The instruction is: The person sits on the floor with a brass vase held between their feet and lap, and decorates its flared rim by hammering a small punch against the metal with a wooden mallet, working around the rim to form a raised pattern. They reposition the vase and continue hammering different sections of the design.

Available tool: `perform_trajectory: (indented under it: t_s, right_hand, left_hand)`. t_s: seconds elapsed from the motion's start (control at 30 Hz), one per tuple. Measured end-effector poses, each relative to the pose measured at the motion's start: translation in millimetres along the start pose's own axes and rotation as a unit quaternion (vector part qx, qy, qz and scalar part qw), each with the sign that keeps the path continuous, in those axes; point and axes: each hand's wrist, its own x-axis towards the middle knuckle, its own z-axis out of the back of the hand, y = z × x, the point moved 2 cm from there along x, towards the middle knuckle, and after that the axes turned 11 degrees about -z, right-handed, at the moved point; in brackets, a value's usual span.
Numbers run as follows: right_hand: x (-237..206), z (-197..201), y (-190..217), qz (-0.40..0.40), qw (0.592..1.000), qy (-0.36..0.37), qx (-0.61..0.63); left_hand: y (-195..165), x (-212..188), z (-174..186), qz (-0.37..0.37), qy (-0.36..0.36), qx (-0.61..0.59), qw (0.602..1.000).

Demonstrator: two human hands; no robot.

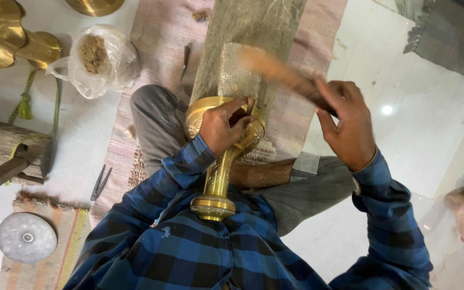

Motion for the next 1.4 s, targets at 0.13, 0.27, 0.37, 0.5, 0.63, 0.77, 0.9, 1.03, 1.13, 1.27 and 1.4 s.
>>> perform_trajectory:
  t_s: [0.13, 0.27, 0.37, 0.5, 0.63, 0.77, 0.9, 1.03, 1.13, 1.27, 1.4]
  right_hand:
    - [-2.5, 3.2, -4.2, -0.062, 0.996, -0.022, 0.057]
    - [-11.7, 6.1, 2.4, -0.044, 0.998, -0.022, 0.028]
    - [-13.6, 3.9, 7.1, -0.046, 0.997, -0.017, 0.051]
    - [-8.2, 0.0, 5.5, -0.075, 0.99, 0.0, 0.121]
    - [-4.8, -1.2, 1.7, 0.058, 0.98, -0.03, -0.189]
    - [-4.3, -8.5, -9.1, -0.033, 0.998, 0.001, 0.047]
    - [-8.9, -8.7, -8.7, 0.054, 0.973, -0.064, -0.214]
    - [-10.0, -6.8, -10.3, -0.005, 0.999, -0.048, -0.007]
    - [-11.6, -7.4, -8.4, 0.05, 0.978, -0.071, -0.192]
    - [-13.3, -7.4, -14.5, -0.034, 0.995, -0.024, 0.091]
    - [-17.1, -10.2, -12.7, 0.027, 0.968, -0.062, -0.243]
  left_hand:
    - [4.4, -2.5, 0.1, -0.034, -0.029, -0.004, 0.999]
    - [4.4, -3.6, 0.0, -0.012, -0.026, -0.027, 0.999]
    - [0.3, -3.2, -0.2, -0.003, -0.018, -0.028, 0.999]
    - [-2.1, 0.4, 1.6, 0.001, -0.012, -0.01, 1.0]
    - [-1.7, 1.0, 0.9, -0.006, -0.013, -0.023, 1.0]
    - [0.1, -0.8, -0.6, -0.017, -0.015, -0.017, 1.0]
    - [2.8, -1.7, -1.4, -0.003, -0.007, -0.01, 1.0]
    - [2.0, -0.6, -0.1, -0.02, -0.007, -0.01, 1.0]
    - [0.5, 0.9, 1.2, -0.017, -0.005, -0.005, 1.0]
    - [-2.7, 1.5, 1.8, -0.028, -0.003, -0.014, 0.999]
    - [-2.5, 1.3, 1.1, -0.011, 0.002, -0.011, 1.0]
